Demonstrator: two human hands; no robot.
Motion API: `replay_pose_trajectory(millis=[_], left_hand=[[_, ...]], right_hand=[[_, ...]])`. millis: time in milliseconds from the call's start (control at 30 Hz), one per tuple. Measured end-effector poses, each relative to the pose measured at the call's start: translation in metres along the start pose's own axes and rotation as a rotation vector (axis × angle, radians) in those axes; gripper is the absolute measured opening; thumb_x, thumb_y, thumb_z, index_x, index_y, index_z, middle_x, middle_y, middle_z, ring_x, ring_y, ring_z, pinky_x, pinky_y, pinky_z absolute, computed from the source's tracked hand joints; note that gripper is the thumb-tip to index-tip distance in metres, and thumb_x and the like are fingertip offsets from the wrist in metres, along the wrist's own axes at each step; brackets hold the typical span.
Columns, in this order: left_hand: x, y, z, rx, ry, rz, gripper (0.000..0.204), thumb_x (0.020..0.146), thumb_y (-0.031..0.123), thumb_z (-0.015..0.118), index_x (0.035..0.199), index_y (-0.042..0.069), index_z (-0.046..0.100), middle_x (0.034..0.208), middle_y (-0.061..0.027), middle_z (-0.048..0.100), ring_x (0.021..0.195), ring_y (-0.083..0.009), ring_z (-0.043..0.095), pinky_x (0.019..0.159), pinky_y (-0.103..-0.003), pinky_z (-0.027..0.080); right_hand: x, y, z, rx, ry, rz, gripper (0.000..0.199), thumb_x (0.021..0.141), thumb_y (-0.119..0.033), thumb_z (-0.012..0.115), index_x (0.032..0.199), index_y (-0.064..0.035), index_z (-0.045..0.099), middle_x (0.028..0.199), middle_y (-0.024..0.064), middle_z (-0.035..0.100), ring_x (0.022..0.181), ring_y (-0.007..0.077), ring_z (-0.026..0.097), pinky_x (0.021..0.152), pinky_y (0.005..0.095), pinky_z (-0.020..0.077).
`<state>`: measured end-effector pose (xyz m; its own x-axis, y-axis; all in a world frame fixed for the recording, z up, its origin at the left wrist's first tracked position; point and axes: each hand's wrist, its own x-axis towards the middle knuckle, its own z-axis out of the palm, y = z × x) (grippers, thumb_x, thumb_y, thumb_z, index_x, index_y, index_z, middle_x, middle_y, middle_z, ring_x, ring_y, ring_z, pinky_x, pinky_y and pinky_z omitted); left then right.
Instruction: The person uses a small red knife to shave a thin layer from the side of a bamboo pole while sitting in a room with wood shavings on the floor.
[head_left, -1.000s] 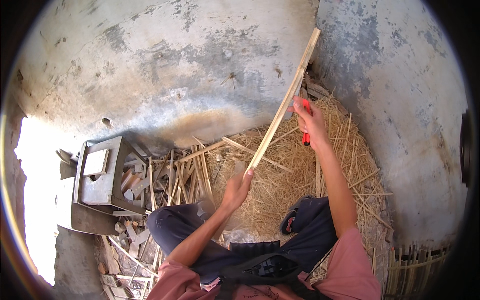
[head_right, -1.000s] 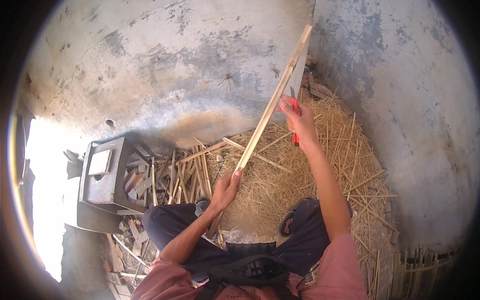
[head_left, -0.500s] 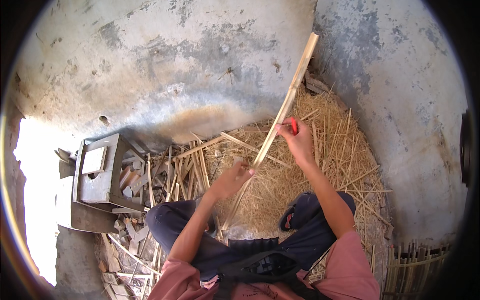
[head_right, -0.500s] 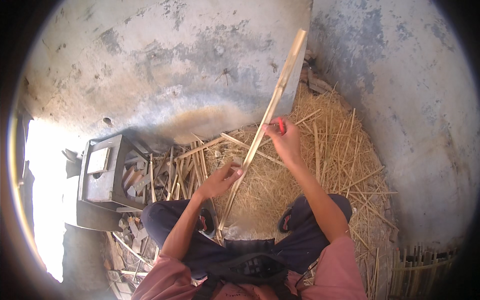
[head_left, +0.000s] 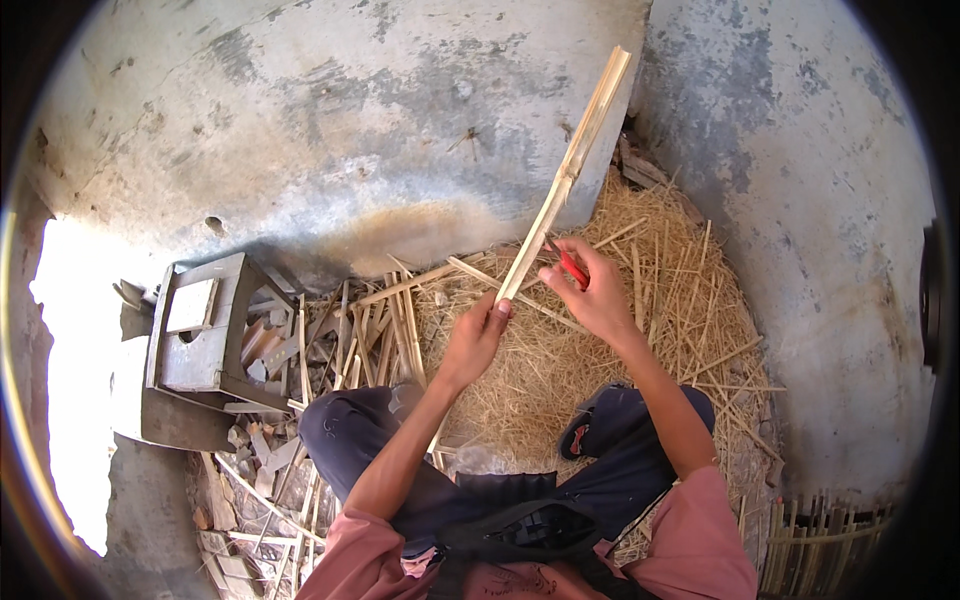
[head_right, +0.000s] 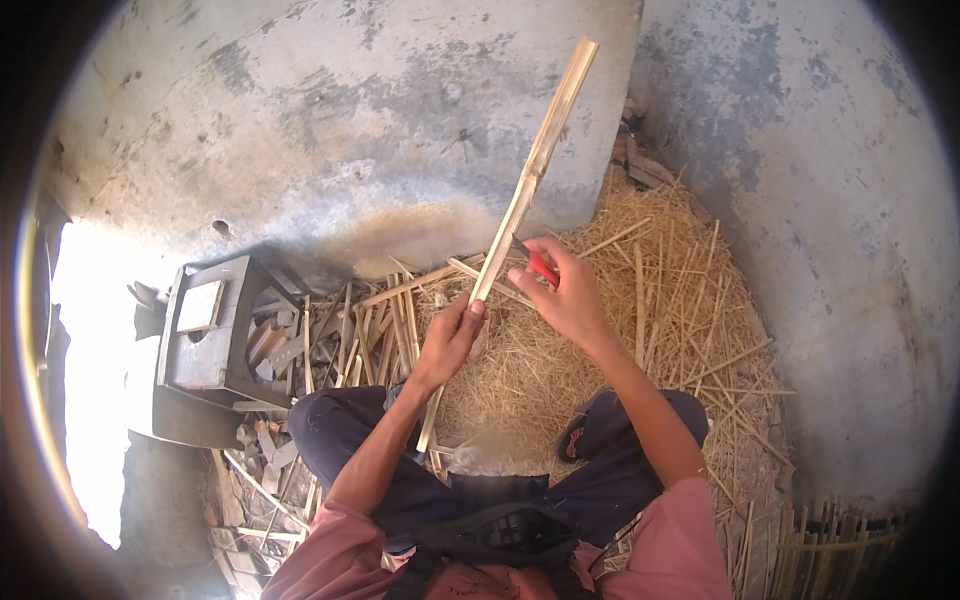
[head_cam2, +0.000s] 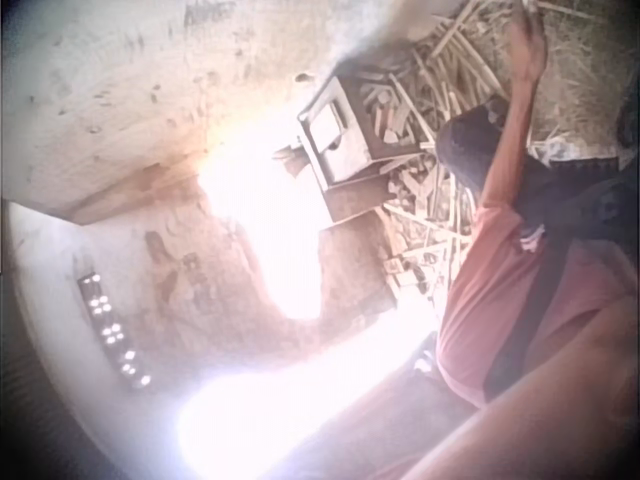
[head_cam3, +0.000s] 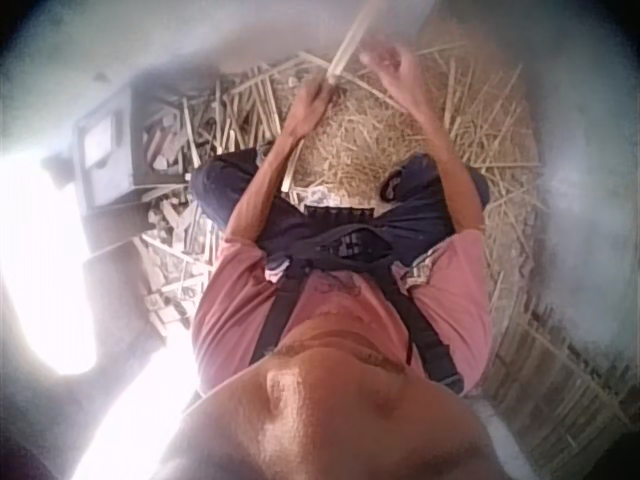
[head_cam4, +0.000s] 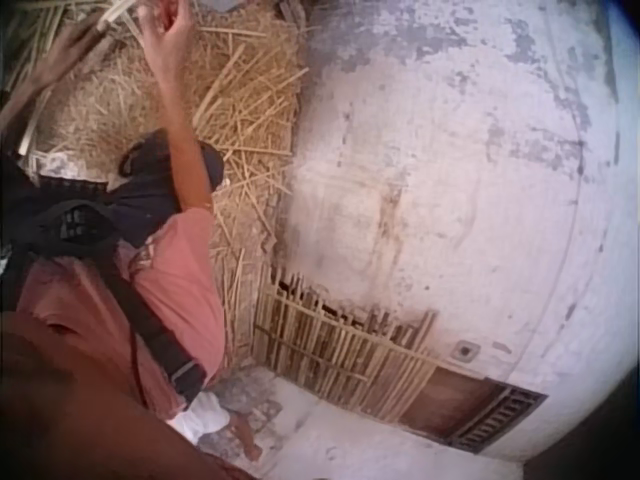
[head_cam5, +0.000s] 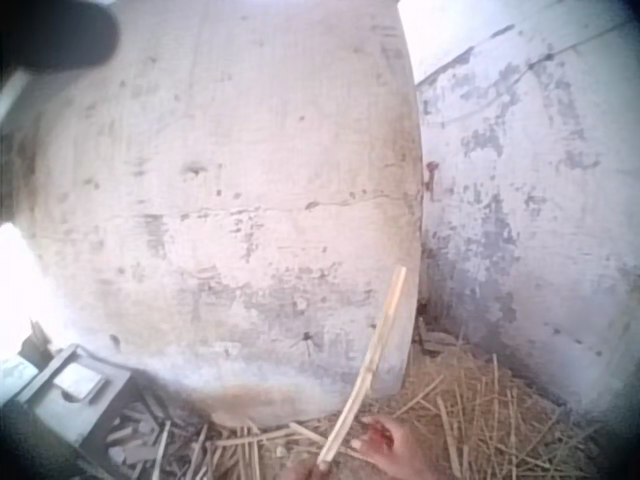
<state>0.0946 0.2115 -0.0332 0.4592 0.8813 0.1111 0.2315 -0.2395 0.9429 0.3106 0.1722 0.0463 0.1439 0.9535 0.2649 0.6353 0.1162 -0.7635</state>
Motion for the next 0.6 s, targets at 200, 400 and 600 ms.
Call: replay_pose_trajectory(millis=[200,400,600], left_hand=[[-0.005,0.019,-0.002,-0.034,0.008,-0.022,0.036,0.113,0.036,0.056,0.106,0.001,0.061,0.073,-0.0044,0.055,0.068,-0.0134,0.051,0.063,-0.034,0.044],[-0.003,0.019,-0.007,0.094,-0.044,-0.026,0.046,0.1,0.04,0.078,0.116,0.0,0.061,0.074,-0.0034,0.057,0.069,-0.0124,0.052,0.063,-0.033,0.046],[-0.007,0.01,-0.007,0.176,-0.053,-0.008,0.056,0.092,0.04,0.086,0.121,-0.001,0.061,0.077,-0.008,0.063,0.068,-0.0169,0.056,0.064,-0.036,0.049]], right_hand=[[-0.024,0.012,0.009,-0.083,0.014,-0.257,0.038,0.1,-0.035,0.074,0.12,-0.005,0.062,0.098,0.0139,0.075,0.086,0.0299,0.075,0.072,0.0408,0.0577],[-0.03,0.02,0.022,-0.079,0.005,-0.353,0.026,0.096,-0.02,0.078,0.114,-0.006,0.065,0.097,0.0126,0.074,0.082,0.0308,0.076,0.07,0.0387,0.0587],[-0.041,0.03,0.04,-0.132,-0.007,-0.377,0.027,0.094,-0.023,0.08,0.111,-0.0071,0.067,0.097,0.0114,0.074,0.079,0.0317,0.075,0.067,0.0395,0.059]])
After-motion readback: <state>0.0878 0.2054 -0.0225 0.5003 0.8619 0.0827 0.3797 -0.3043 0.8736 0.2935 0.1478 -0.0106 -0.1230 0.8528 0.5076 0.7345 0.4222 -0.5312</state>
